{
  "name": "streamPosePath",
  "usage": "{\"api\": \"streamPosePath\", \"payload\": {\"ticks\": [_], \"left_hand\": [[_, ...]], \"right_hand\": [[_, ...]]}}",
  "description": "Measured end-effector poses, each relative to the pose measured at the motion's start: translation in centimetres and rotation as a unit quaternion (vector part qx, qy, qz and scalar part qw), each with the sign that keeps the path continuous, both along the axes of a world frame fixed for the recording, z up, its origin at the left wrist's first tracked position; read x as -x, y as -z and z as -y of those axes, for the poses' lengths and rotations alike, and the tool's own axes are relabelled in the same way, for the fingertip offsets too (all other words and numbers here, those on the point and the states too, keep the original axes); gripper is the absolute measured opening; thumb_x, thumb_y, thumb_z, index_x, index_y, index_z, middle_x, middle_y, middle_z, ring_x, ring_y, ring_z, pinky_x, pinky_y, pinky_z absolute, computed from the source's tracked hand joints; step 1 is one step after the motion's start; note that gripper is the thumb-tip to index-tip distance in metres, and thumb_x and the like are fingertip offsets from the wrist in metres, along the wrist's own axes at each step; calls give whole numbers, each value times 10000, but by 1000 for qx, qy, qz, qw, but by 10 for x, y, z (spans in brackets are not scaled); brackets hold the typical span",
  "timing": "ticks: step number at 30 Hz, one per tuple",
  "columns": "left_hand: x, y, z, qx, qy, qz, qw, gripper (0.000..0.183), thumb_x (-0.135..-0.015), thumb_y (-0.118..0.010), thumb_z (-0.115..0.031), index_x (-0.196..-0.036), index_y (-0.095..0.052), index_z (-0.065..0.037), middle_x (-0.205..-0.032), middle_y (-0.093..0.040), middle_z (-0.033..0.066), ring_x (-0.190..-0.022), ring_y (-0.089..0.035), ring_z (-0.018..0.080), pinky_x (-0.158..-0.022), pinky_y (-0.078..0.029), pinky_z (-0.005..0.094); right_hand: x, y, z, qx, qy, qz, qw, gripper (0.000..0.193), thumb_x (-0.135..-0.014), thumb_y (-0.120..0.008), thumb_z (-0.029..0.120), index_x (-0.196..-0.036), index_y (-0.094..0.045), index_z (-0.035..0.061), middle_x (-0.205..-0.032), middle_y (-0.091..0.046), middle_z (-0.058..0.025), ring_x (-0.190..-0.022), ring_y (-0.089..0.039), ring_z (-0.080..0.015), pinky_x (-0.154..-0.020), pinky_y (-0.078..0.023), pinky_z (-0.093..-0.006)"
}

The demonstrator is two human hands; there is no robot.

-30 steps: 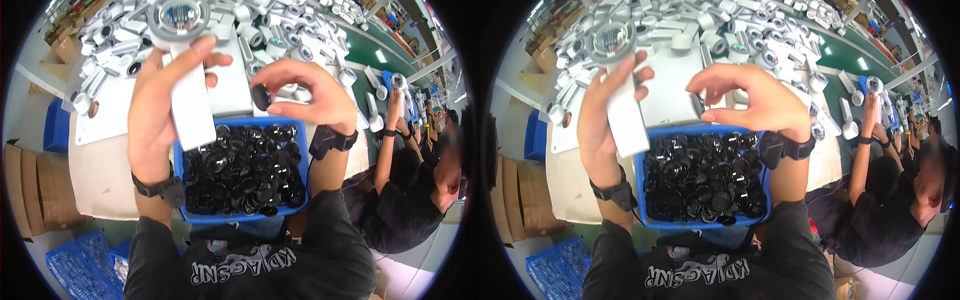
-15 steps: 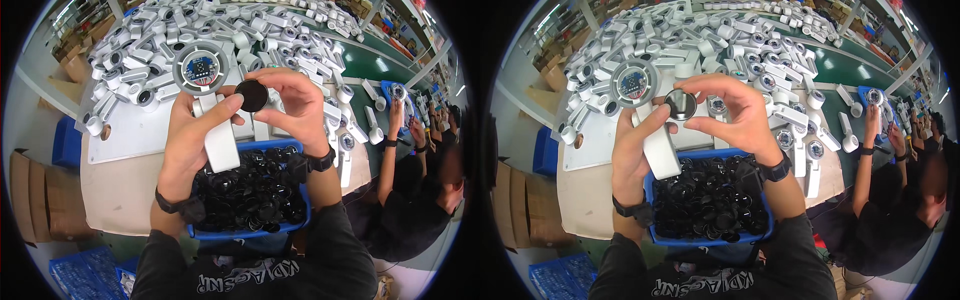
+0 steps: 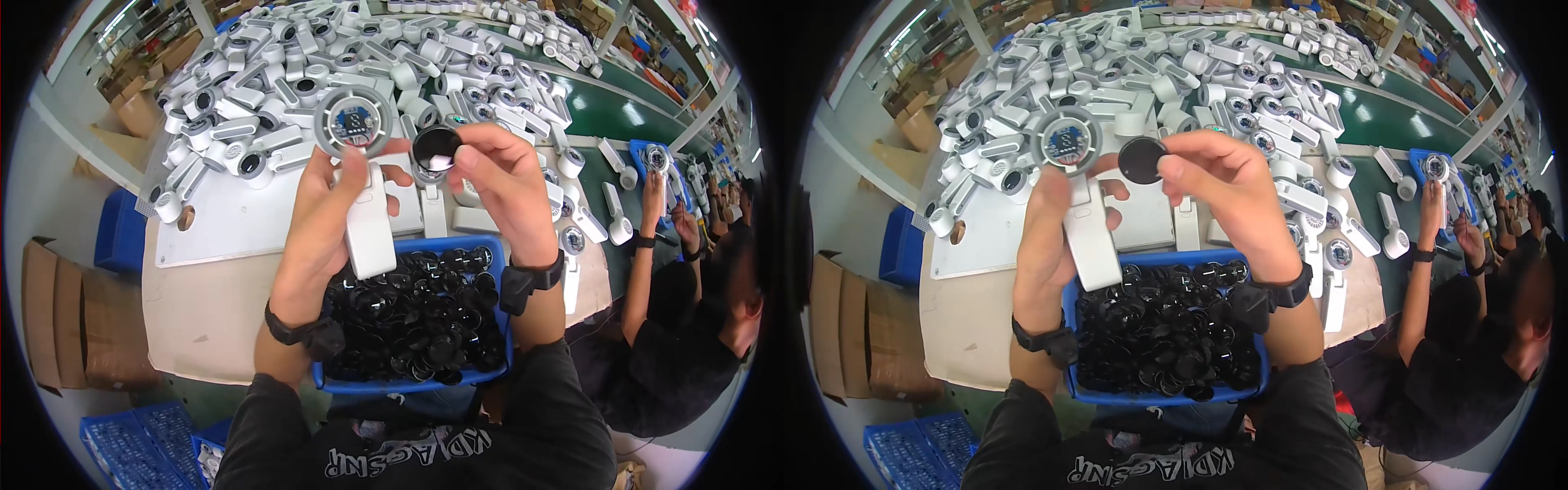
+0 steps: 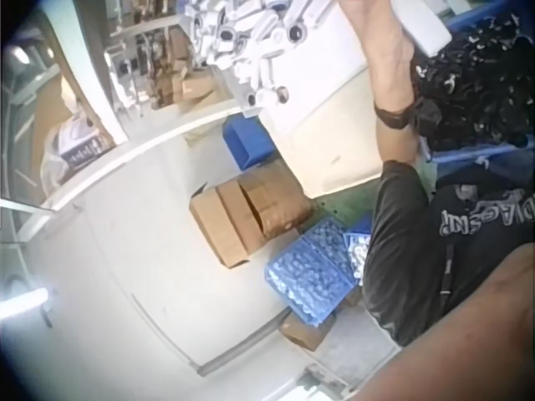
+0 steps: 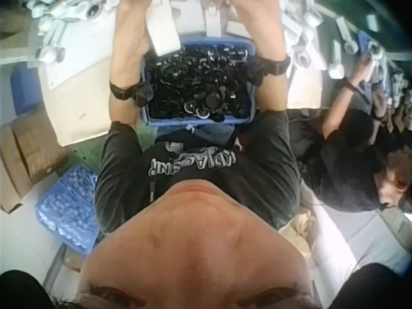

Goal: The person assembles portable fans by picking up fan bodies from a table, taking circular covers from a tray, and pressing the covers onto the fan heads by hand before placing the devices back on the table.

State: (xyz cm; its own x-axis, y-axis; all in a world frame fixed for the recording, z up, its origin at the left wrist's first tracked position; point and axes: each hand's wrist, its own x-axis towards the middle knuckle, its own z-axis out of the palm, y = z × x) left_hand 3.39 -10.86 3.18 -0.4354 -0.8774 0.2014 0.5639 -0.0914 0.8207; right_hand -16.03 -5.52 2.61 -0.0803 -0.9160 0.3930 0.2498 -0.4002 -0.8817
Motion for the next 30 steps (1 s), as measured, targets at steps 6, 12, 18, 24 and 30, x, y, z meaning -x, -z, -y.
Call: {"api": "streamPosePath", "payload": {"ticks": [6, 12, 18, 24, 30], "left_hand": [[-5, 5, 6, -14, 77, 25, 997, 723, -978, -290, -659, -1194, -576, -31, -945, -679, 151, -691, -655, 173, -624, -559, 294], [-1, 8, 6, 21, 81, -23, 996, 524, -1038, -404, -423, -1325, -469, 10, -1165, -628, 134, -1040, -650, 232, -831, -576, 403], [4, 8, 3, 40, 103, -41, 993, 533, -1049, -398, -364, -1428, -345, 7, -1269, -569, 131, -1107, -617, 227, -901, -547, 412], [3, 9, 1, 79, 77, -44, 993, 560, -1041, -447, -327, -1477, -286, -14, -1320, -537, 121, -1191, -556, 200, -990, -471, 377], [5, 8, 0, 126, 84, -52, 987, 624, -1019, -519, -306, -1508, -243, -34, -1364, -506, 116, -1262, -484, 187, -1048, -386, 340]], "right_hand": [[8, 3, 1, -33, -75, 104, 991, 213, -951, -623, 101, -1134, -642, -6, -935, -683, -82, -737, -624, -129, -640, -496, -254], [-4, -8, -8, -26, 13, 89, 996, 203, -947, -603, 65, -1131, -605, -20, -972, -671, -93, -747, -622, -137, -642, -500, -277], [-15, -11, -15, 79, 83, -12, 993, 168, -885, -645, -33, -1050, -611, -34, -961, -653, -102, -795, -626, -138, -694, -503, -277], [-35, -8, -15, 222, 198, -194, 935, 280, -726, -730, -159, -983, -687, -57, -946, -681, -159, -872, -645, -213, -759, -519, -313], [-34, -10, -16, 310, 298, -302, 851, 311, -675, -768, -114, -951, -742, 27, -921, -655, -100, -744, -638, -183, -634, -510, -271]]}}
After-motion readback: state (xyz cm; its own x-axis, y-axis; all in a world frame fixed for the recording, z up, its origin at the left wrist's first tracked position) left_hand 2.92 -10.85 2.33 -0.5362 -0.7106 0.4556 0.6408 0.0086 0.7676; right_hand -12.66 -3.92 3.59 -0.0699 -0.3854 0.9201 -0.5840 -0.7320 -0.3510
